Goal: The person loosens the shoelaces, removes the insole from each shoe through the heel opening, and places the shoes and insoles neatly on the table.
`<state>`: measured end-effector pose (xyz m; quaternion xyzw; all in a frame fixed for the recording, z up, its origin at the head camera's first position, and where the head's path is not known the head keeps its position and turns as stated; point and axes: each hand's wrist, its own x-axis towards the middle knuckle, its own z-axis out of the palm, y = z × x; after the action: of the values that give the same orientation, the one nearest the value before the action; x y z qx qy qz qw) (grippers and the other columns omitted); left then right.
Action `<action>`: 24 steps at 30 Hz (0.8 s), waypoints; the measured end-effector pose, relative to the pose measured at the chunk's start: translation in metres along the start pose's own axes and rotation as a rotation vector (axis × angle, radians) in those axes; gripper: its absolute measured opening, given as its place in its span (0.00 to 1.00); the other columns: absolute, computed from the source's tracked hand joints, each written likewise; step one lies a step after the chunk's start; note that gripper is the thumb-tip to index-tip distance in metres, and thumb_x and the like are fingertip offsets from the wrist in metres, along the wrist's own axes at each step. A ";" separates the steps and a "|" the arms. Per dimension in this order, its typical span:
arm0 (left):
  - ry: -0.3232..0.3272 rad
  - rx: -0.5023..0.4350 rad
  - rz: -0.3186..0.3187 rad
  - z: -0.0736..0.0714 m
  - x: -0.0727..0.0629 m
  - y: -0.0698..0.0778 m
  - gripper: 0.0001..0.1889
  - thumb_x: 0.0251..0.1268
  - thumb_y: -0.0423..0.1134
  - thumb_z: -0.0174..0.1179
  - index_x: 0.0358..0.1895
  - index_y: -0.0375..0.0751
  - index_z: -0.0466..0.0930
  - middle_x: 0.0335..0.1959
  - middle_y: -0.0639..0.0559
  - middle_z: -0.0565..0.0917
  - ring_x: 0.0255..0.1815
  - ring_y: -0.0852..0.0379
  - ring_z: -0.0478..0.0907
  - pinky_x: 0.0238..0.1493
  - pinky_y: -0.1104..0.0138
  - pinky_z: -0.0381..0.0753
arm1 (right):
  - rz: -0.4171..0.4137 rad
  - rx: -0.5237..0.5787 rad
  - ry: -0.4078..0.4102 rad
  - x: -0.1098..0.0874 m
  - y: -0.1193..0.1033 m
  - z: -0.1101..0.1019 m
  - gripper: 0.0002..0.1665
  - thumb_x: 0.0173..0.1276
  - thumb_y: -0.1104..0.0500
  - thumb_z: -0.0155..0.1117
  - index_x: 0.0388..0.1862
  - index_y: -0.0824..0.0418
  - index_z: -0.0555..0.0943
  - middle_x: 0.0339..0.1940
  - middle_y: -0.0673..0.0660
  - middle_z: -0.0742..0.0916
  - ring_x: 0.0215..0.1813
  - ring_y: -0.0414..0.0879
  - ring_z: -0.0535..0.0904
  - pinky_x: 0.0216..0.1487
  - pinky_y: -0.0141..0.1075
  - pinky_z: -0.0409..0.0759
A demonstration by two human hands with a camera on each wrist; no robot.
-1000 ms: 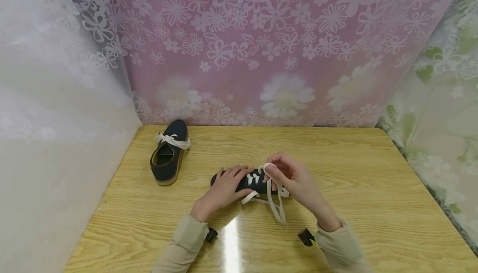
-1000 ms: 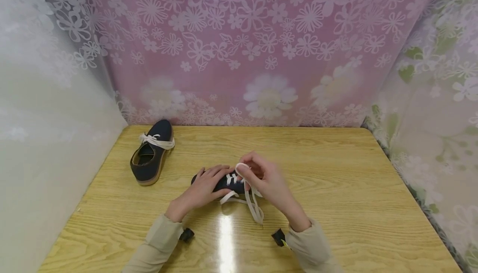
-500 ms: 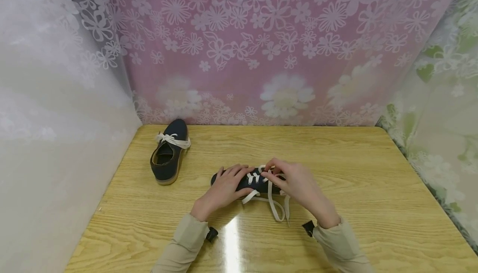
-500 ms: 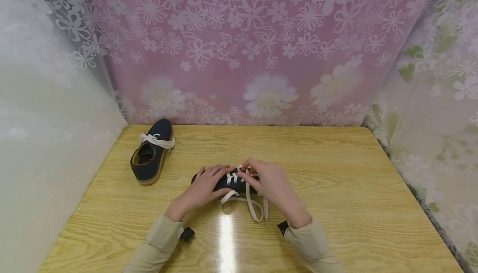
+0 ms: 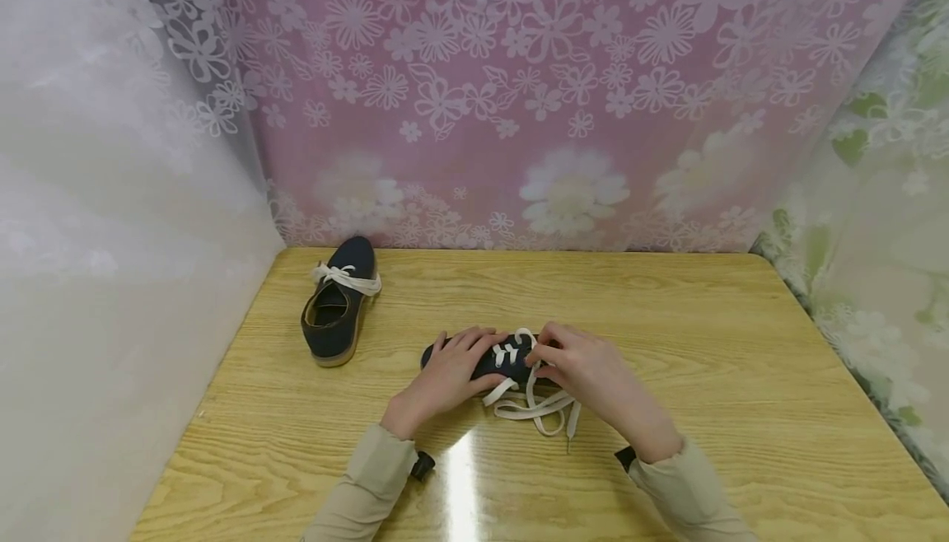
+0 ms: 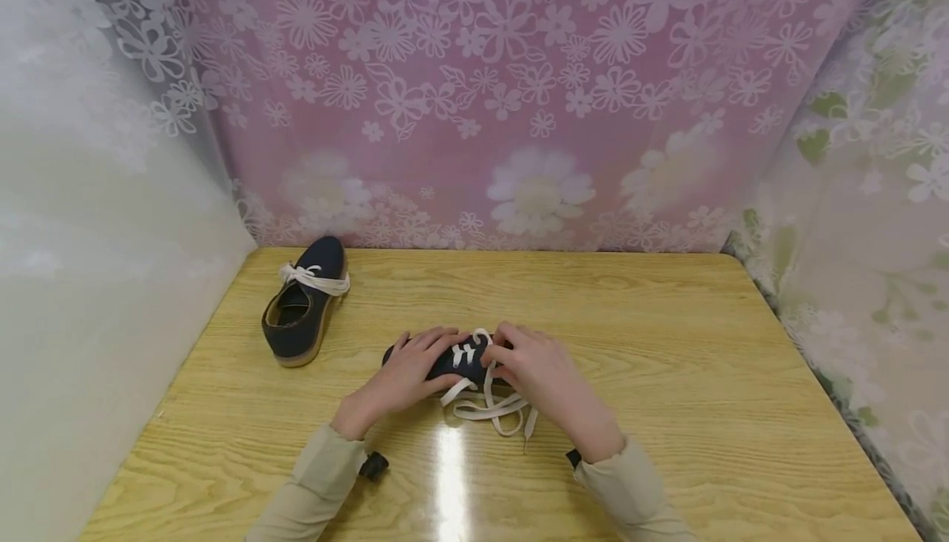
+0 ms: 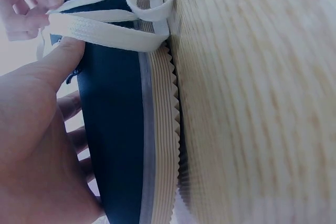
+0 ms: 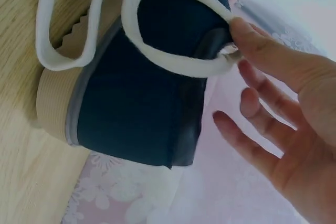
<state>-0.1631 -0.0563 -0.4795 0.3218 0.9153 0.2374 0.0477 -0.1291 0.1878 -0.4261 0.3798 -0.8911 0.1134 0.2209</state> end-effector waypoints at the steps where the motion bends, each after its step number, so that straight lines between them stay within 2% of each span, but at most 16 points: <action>1: 0.001 -0.003 0.001 0.000 0.000 0.000 0.33 0.74 0.58 0.56 0.78 0.54 0.63 0.76 0.50 0.66 0.79 0.45 0.58 0.74 0.34 0.51 | -0.008 -0.004 0.020 0.001 0.000 0.001 0.13 0.52 0.58 0.84 0.34 0.49 0.87 0.37 0.48 0.80 0.28 0.38 0.77 0.26 0.30 0.78; 4: 0.002 -0.003 0.003 0.000 0.000 0.000 0.33 0.74 0.59 0.56 0.78 0.55 0.63 0.76 0.50 0.66 0.79 0.45 0.58 0.74 0.34 0.51 | -0.014 0.021 0.080 0.007 0.001 0.004 0.11 0.56 0.60 0.81 0.33 0.53 0.84 0.39 0.50 0.80 0.26 0.38 0.76 0.24 0.30 0.76; 7: 0.006 0.002 0.005 0.000 -0.001 -0.001 0.33 0.74 0.58 0.56 0.78 0.55 0.63 0.76 0.50 0.66 0.79 0.45 0.59 0.74 0.35 0.52 | 0.021 0.069 0.172 0.017 0.003 0.005 0.12 0.58 0.63 0.79 0.36 0.57 0.82 0.40 0.52 0.81 0.27 0.39 0.78 0.24 0.30 0.78; 11: 0.009 0.007 0.004 -0.001 -0.001 0.000 0.33 0.74 0.58 0.56 0.78 0.56 0.63 0.76 0.50 0.66 0.78 0.45 0.59 0.74 0.35 0.52 | 0.142 0.044 0.310 0.030 0.008 0.003 0.12 0.62 0.64 0.76 0.40 0.59 0.80 0.34 0.53 0.85 0.24 0.40 0.80 0.18 0.30 0.73; 13: 0.006 0.005 0.002 -0.001 -0.001 0.000 0.33 0.74 0.58 0.56 0.78 0.56 0.63 0.76 0.50 0.66 0.78 0.45 0.59 0.74 0.34 0.52 | 0.217 0.021 0.341 0.035 0.011 0.003 0.11 0.65 0.63 0.74 0.41 0.59 0.80 0.31 0.53 0.86 0.22 0.41 0.80 0.16 0.29 0.68; 16: 0.003 0.001 -0.002 -0.001 -0.001 0.001 0.33 0.74 0.58 0.56 0.78 0.56 0.63 0.76 0.50 0.66 0.79 0.45 0.59 0.75 0.35 0.51 | 0.307 0.015 0.317 0.040 0.014 0.006 0.08 0.68 0.61 0.72 0.44 0.59 0.82 0.33 0.54 0.87 0.24 0.44 0.82 0.16 0.31 0.69; 19: 0.002 0.005 -0.003 -0.001 -0.001 0.001 0.33 0.74 0.59 0.56 0.78 0.56 0.63 0.76 0.50 0.66 0.79 0.46 0.59 0.74 0.35 0.52 | 0.345 0.022 0.237 0.041 0.017 0.010 0.07 0.69 0.61 0.71 0.45 0.58 0.84 0.39 0.54 0.87 0.26 0.45 0.82 0.18 0.33 0.72; 21: 0.000 0.009 -0.003 -0.001 -0.001 0.001 0.33 0.74 0.59 0.56 0.78 0.56 0.63 0.76 0.50 0.66 0.79 0.46 0.59 0.74 0.35 0.52 | 0.330 0.031 0.179 0.039 0.018 0.013 0.08 0.69 0.62 0.71 0.46 0.57 0.84 0.43 0.55 0.86 0.28 0.46 0.82 0.21 0.34 0.75; 24: -0.002 0.015 -0.005 -0.001 -0.001 0.001 0.34 0.74 0.59 0.55 0.79 0.56 0.62 0.76 0.51 0.66 0.79 0.46 0.59 0.74 0.34 0.52 | 0.259 0.069 0.129 0.036 0.019 0.015 0.12 0.67 0.64 0.72 0.48 0.56 0.85 0.50 0.56 0.85 0.38 0.49 0.84 0.31 0.39 0.83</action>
<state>-0.1621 -0.0563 -0.4779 0.3200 0.9179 0.2298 0.0468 -0.1695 0.1733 -0.4228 0.2611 -0.9121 0.1957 0.2482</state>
